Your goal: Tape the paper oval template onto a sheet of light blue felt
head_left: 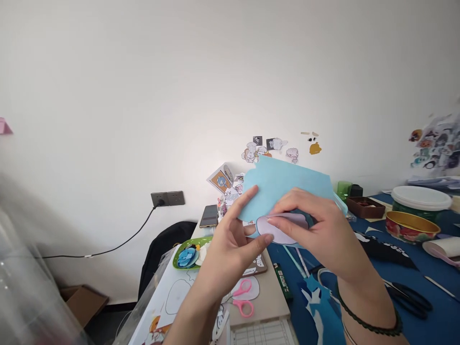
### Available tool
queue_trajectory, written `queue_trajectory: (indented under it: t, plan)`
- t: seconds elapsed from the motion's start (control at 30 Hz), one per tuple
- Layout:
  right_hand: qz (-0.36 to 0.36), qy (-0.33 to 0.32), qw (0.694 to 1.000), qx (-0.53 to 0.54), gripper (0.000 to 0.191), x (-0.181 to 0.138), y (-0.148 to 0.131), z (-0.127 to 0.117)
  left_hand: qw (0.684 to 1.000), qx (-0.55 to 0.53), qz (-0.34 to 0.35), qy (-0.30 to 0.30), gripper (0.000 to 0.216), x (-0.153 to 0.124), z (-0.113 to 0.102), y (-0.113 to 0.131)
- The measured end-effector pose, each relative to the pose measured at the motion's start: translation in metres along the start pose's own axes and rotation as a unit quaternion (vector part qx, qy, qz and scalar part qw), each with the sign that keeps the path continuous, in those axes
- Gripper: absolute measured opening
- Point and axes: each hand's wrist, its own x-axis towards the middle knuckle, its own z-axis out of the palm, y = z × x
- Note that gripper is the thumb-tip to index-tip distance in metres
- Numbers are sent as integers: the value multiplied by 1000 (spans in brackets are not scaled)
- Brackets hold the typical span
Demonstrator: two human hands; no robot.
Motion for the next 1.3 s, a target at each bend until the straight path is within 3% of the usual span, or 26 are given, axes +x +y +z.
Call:
queue_trajectory:
  t: [0.23, 0.37, 0.47, 0.73, 0.9, 1.3]
  plan:
    - [-40, 17, 996, 75, 7, -4, -2, -6, 999, 32, -11, 11, 72, -12, 6, 6]
    - [-78, 63, 995, -8, 7, -2, -4, 0, 998, 61, -20, 9, 72, -19, 5, 11]
    - [-127, 94, 984, -88, 7, -1, -1, 5, 995, 88, -15, 44, 70, -21, 4, 13]
    - [-171, 151, 959, -169, 7, -1, 3, 14, 988, 145, -19, 43, 72, -25, 1, 21]
    - [-176, 162, 952, -189, 8, 0, 3, 17, 981, 176, -16, 79, 68, -25, 5, 23]
    - [-168, 181, 950, -190, 9, 0, 6, 23, 979, 197, -26, 56, 70, -24, -1, 22]
